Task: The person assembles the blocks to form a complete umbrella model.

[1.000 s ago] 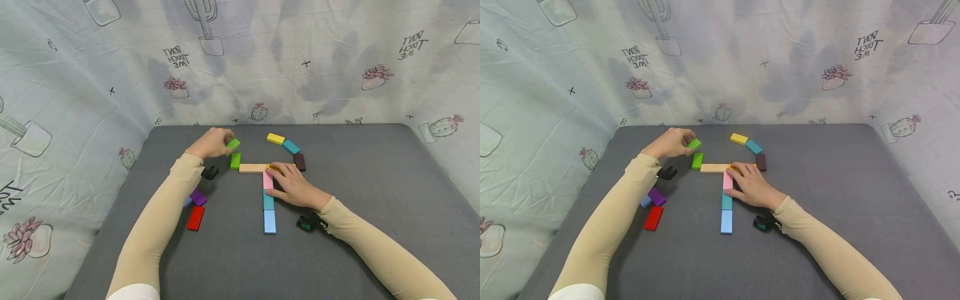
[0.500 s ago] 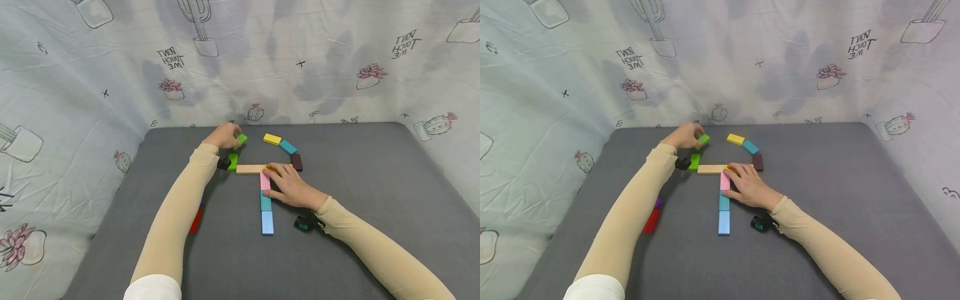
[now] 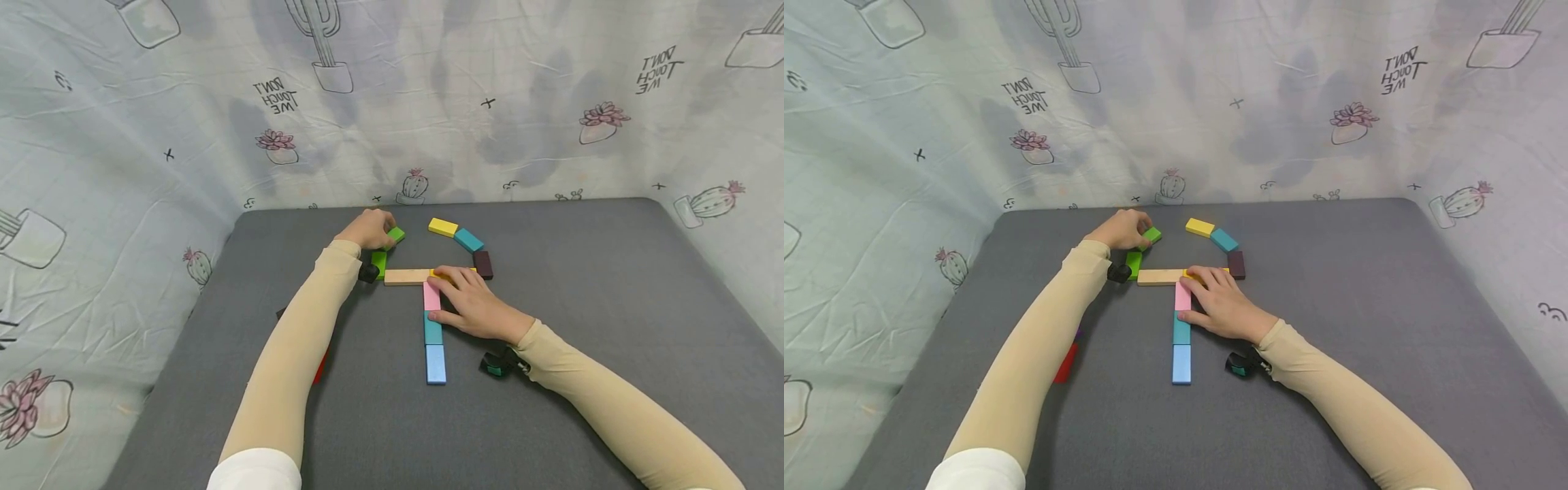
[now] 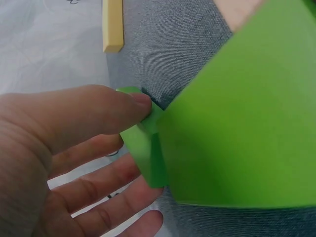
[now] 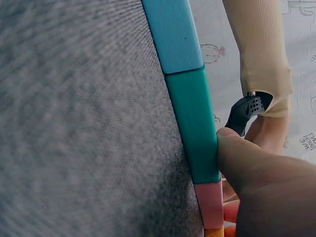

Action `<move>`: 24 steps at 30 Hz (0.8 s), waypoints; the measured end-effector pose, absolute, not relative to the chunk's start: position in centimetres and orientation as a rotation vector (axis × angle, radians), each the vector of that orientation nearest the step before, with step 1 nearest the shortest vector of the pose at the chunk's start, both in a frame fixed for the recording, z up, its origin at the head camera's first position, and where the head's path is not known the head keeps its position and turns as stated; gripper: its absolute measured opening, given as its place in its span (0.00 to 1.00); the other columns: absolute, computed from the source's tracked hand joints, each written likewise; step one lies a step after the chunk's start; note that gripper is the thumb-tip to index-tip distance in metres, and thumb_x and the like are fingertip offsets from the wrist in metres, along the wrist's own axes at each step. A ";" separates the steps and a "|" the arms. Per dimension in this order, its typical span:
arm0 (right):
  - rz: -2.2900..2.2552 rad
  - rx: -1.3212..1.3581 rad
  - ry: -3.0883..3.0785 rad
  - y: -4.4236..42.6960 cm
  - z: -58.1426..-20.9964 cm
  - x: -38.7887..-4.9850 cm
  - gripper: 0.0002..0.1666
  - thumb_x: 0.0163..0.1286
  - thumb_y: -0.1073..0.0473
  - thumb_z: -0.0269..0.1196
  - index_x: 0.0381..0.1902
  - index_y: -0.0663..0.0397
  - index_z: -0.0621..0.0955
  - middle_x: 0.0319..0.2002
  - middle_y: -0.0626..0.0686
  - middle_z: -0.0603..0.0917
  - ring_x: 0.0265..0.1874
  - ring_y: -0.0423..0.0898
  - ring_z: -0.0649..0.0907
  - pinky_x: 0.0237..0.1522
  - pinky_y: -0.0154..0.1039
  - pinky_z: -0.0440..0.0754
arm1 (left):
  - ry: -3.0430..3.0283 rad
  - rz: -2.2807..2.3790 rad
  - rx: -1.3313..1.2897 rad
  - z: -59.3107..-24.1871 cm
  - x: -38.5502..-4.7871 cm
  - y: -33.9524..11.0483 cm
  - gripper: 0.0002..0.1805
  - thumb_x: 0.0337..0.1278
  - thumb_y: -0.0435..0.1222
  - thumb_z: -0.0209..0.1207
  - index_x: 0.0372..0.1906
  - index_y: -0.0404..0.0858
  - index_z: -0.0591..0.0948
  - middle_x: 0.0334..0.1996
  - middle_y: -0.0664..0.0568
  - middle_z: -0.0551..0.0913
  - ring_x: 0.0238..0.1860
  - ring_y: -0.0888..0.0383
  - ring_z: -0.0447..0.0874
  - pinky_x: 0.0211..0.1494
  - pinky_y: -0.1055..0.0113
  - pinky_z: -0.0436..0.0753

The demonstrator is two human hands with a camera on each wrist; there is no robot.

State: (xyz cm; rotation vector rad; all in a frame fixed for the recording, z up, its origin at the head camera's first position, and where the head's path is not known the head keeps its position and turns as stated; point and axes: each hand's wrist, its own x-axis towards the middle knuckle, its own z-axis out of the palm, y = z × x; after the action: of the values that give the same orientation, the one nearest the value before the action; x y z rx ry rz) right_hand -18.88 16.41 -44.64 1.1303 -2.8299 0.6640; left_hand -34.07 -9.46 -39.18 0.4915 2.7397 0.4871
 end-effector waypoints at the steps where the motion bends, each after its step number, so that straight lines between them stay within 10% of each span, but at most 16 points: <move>1: 0.665 1.130 -2.830 16.4 -44.6 -18.9 0.40 0.75 0.42 0.65 0.75 0.57 0.70 0.74 0.62 0.66 0.71 0.62 0.66 0.71 0.65 0.62 | 2.740 0.488 0.489 -39.2 -34.0 -9.5 0.29 0.68 0.40 0.67 0.70 0.38 0.76 0.60 0.42 0.82 0.60 0.46 0.81 0.63 0.51 0.81; 24: 0.656 1.131 -2.832 16.4 -44.5 -18.8 0.40 0.75 0.42 0.65 0.75 0.58 0.70 0.74 0.62 0.66 0.70 0.62 0.66 0.71 0.64 0.63 | 2.763 0.441 0.448 -39.2 -33.3 -9.3 0.32 0.65 0.42 0.69 0.71 0.38 0.76 0.61 0.41 0.81 0.59 0.46 0.81 0.63 0.51 0.81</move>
State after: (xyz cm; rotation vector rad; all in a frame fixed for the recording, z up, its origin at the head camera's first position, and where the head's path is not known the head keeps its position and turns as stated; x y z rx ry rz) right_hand -18.84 16.40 -44.50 1.1312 -2.8320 0.6565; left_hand -33.26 -9.29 -39.18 0.4482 2.7627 0.4413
